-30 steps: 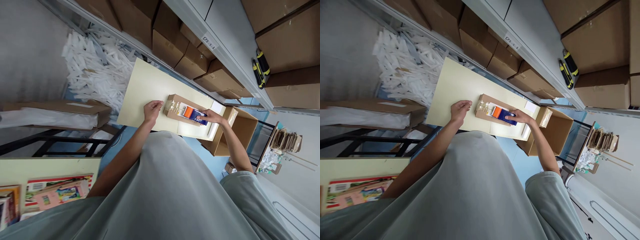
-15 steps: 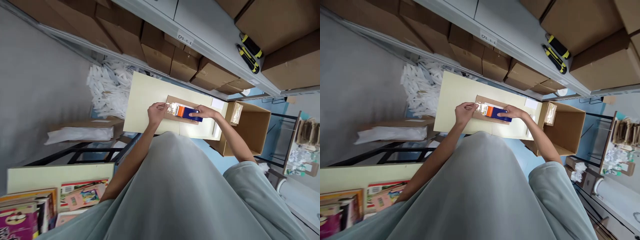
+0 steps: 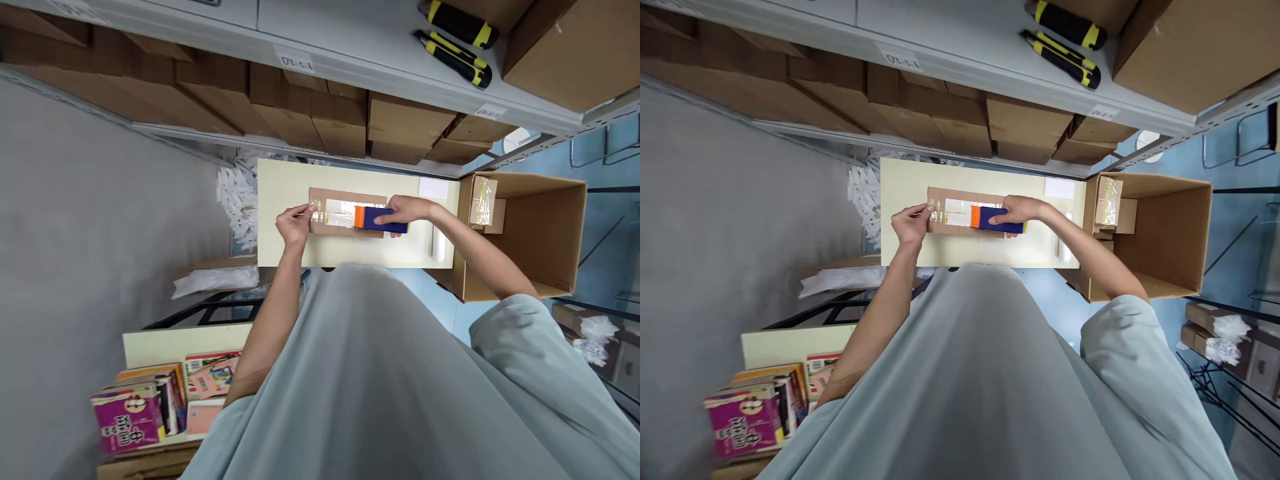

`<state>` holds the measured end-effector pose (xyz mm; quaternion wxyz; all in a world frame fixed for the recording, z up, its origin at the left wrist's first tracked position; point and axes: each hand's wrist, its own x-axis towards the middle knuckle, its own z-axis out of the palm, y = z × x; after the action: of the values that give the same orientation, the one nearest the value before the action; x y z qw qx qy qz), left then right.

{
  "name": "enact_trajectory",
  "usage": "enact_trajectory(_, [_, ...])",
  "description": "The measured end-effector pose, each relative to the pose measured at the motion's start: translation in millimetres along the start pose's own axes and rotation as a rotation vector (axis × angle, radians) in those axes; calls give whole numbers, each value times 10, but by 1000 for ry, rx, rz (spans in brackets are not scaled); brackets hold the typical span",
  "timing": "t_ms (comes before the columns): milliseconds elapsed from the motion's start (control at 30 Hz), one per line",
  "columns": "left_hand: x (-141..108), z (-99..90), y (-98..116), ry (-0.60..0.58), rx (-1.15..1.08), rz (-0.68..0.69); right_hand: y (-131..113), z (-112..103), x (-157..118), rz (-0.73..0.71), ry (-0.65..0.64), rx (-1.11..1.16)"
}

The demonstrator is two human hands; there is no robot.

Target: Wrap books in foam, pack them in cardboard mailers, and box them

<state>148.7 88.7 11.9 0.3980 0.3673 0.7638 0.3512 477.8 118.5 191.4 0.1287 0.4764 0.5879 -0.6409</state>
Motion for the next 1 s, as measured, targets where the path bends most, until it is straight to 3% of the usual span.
enact_trajectory(133, [22, 26, 14, 4, 20, -27, 463, -207, -550, 119, -28, 51])
enact_trajectory(233, [13, 49, 45, 10, 41, -30, 744, -291, -755, 149, -26, 99])
enact_trajectory(500, [-76, 92, 202, 45, 47, -84, 1031, -407, -457, 195, -40, -31])
enact_trajectory(733, [-67, 96, 209, 67, 0, -105, 1124, -529, -583, 156, -110, -20])
enact_trajectory(867, [-51, 103, 182, 76, 12, -105, 1160, -514, -546, 137, -66, -43])
enact_trajectory(1000, [-47, 106, 161, 64, -2, -88, 1138, -382, -356, 240, 13, -144])
